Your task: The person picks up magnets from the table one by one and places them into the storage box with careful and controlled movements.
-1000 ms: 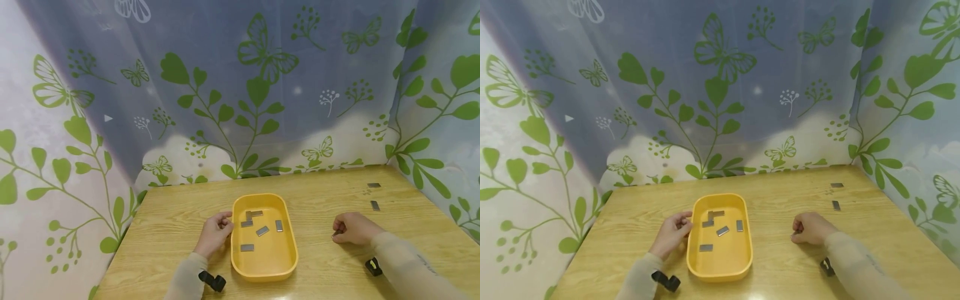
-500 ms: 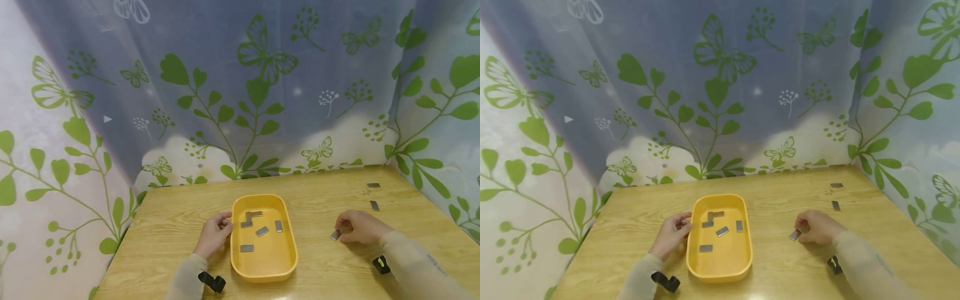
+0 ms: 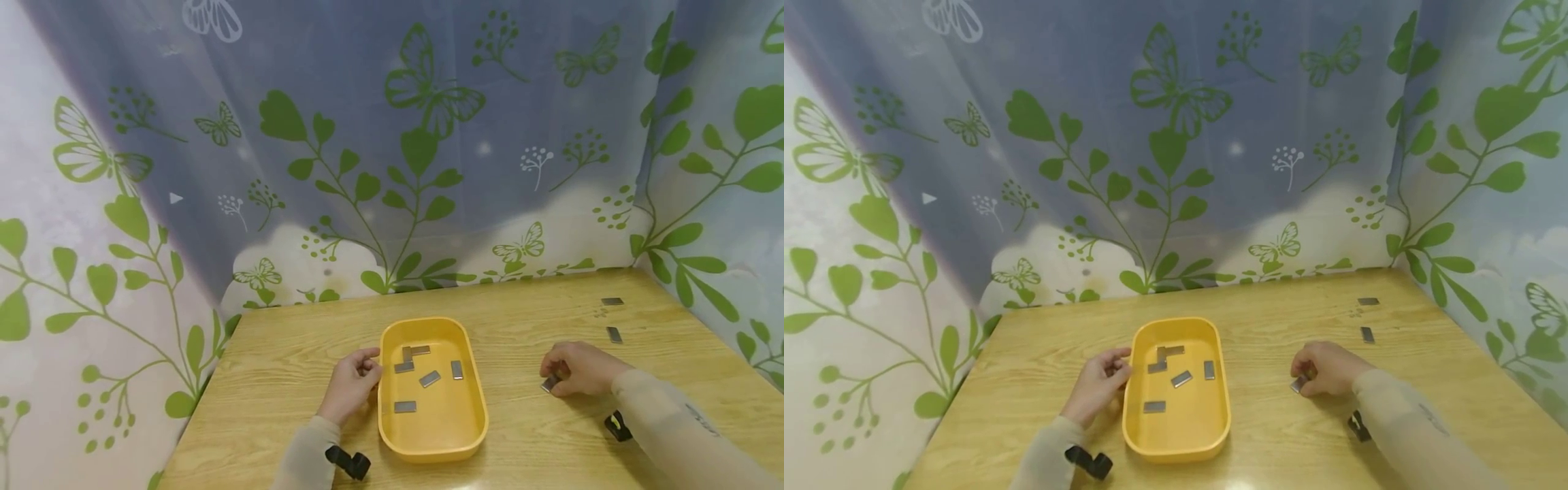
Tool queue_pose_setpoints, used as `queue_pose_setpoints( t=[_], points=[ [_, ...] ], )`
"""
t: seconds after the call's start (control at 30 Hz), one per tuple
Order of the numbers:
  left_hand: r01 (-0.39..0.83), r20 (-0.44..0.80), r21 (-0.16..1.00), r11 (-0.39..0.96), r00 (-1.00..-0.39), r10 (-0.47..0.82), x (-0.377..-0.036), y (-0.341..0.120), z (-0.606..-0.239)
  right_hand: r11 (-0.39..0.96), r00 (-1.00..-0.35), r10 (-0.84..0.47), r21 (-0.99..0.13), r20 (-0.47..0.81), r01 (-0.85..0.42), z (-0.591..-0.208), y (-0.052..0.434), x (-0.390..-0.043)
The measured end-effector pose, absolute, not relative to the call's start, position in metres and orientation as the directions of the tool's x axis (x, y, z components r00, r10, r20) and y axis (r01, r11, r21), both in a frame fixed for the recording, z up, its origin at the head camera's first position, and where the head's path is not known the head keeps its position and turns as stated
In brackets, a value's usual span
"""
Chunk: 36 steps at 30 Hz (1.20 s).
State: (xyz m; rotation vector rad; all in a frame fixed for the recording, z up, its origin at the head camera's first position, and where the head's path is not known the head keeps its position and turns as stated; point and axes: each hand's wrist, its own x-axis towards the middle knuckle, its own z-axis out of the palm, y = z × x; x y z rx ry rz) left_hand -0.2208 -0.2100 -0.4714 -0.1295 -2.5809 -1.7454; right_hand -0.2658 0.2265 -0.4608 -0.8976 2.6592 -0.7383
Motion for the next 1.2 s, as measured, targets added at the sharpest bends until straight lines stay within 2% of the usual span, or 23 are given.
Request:
queue_pose_setpoints(
  t=[0.4,0.9,1.2],
  points=[
    [0.086,0.069,0.926,0.368,-0.996,0.058,-0.2203,-0.2074,-0.469,0.728,-0.82,-0.568,-0.509,-0.073,-0.459,-0.4593,0.2259,-0.2652],
    [0.092,0.077,0.922,0.375,-0.996,0.054,-0.2212,-0.209,-0.47,0.693,-0.823,-0.558,-0.605,-0.105,-0.392,-0.4667,0.2293,-0.2644],
    [0.091,0.075,0.923,0.374,-0.996,0.057,-0.2205,-0.2087,-0.4702,0.692,-0.823,-0.567,-0.567,-0.045,-0.446,-0.465,0.2287,-0.259]
  ],
)
